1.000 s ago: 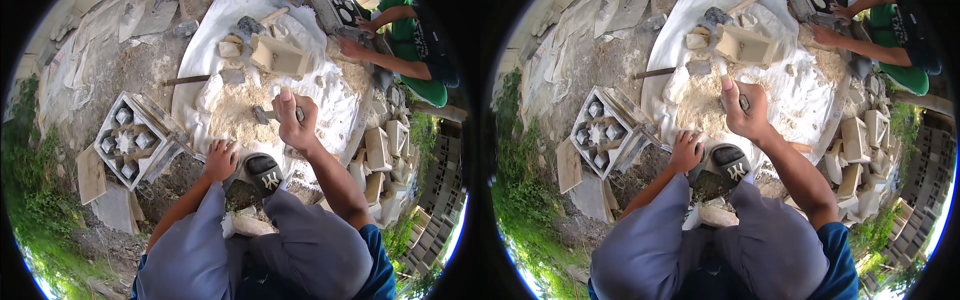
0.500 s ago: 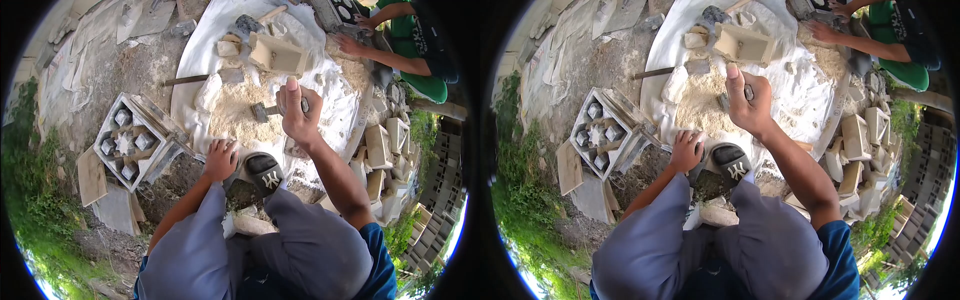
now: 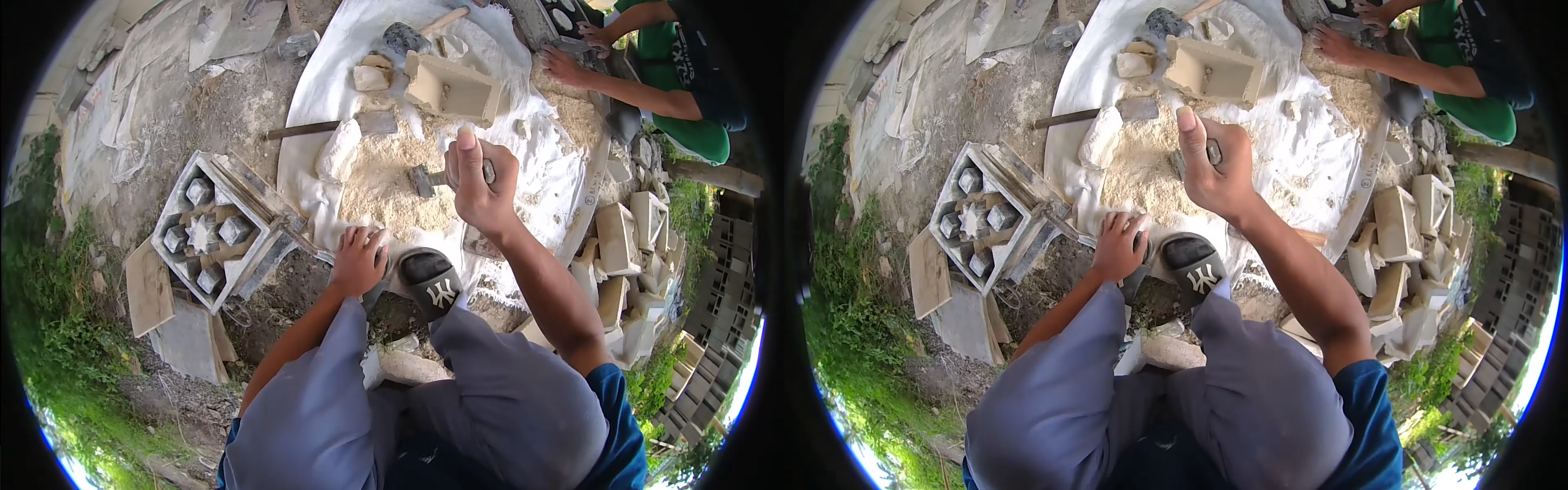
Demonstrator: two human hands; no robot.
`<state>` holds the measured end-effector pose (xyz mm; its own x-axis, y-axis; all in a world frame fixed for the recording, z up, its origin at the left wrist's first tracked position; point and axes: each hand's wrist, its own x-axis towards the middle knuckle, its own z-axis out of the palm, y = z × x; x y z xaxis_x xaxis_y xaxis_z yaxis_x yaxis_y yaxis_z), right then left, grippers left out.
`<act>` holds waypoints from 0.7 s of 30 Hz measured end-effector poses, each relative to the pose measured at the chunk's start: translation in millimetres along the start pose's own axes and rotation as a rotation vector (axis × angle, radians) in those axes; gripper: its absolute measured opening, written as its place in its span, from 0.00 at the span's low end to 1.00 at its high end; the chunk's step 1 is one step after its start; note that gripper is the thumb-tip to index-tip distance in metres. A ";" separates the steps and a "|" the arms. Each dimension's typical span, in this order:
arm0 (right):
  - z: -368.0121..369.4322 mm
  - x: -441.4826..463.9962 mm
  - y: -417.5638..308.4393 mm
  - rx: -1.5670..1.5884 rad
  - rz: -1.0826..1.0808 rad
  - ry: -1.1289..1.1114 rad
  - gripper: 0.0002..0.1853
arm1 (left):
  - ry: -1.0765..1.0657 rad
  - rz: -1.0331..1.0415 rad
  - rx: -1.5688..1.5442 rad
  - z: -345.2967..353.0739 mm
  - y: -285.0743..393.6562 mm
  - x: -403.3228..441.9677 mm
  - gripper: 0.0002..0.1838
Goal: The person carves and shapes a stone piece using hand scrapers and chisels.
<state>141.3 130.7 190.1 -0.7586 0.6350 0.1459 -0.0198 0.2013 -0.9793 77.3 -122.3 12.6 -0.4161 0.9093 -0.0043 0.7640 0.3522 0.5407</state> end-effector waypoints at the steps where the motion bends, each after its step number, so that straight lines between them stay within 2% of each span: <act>1: 0.1 -4.1 -14.5 0.040 -0.048 -0.006 0.29 | -0.005 0.004 -0.006 -1.2 1.2 -1.0 0.22; 4: 3.0 -12.9 -8.7 0.083 -0.134 -0.008 0.28 | 0.002 -0.007 -0.010 -2.5 -0.8 -3.9 0.22; 6: 10.5 -8.4 2.8 -0.080 -0.096 0.037 0.28 | 0.014 -0.010 -0.013 0.0 0.9 -3.6 0.21; 8: 2.7 -5.6 -10.0 -0.055 -0.053 -0.017 0.28 | 0.009 0.024 0.000 -0.2 0.1 -2.5 0.21; 10: 3.6 -13.2 -23.2 0.044 -0.161 0.013 0.28 | -0.014 0.014 0.001 -2.9 -0.2 -5.1 0.21; 12: 5.0 -18.1 -10.0 0.047 -0.179 0.017 0.28 | -0.008 -0.011 -0.006 -1.3 0.6 -5.1 0.21; 16: 5.1 -11.7 -11.1 -0.032 -0.053 -0.019 0.29 | -0.025 -0.004 -0.008 1.4 0.4 -1.2 0.22; 19: 6.6 -18.8 -13.0 0.096 -0.190 -0.014 0.29 | -0.002 -0.006 -0.007 0.3 -2.8 -4.6 0.21; 21: 10.0 -12.8 -1.5 -0.037 -0.150 -0.095 0.28 | 0.035 -0.002 -0.015 1.5 -0.9 -3.7 0.20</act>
<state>144.6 114.7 188.4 -0.8072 0.5228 0.2741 -0.1148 0.3166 -0.9416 79.0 -125.6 10.9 -0.4346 0.9003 0.0239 0.7561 0.3503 0.5529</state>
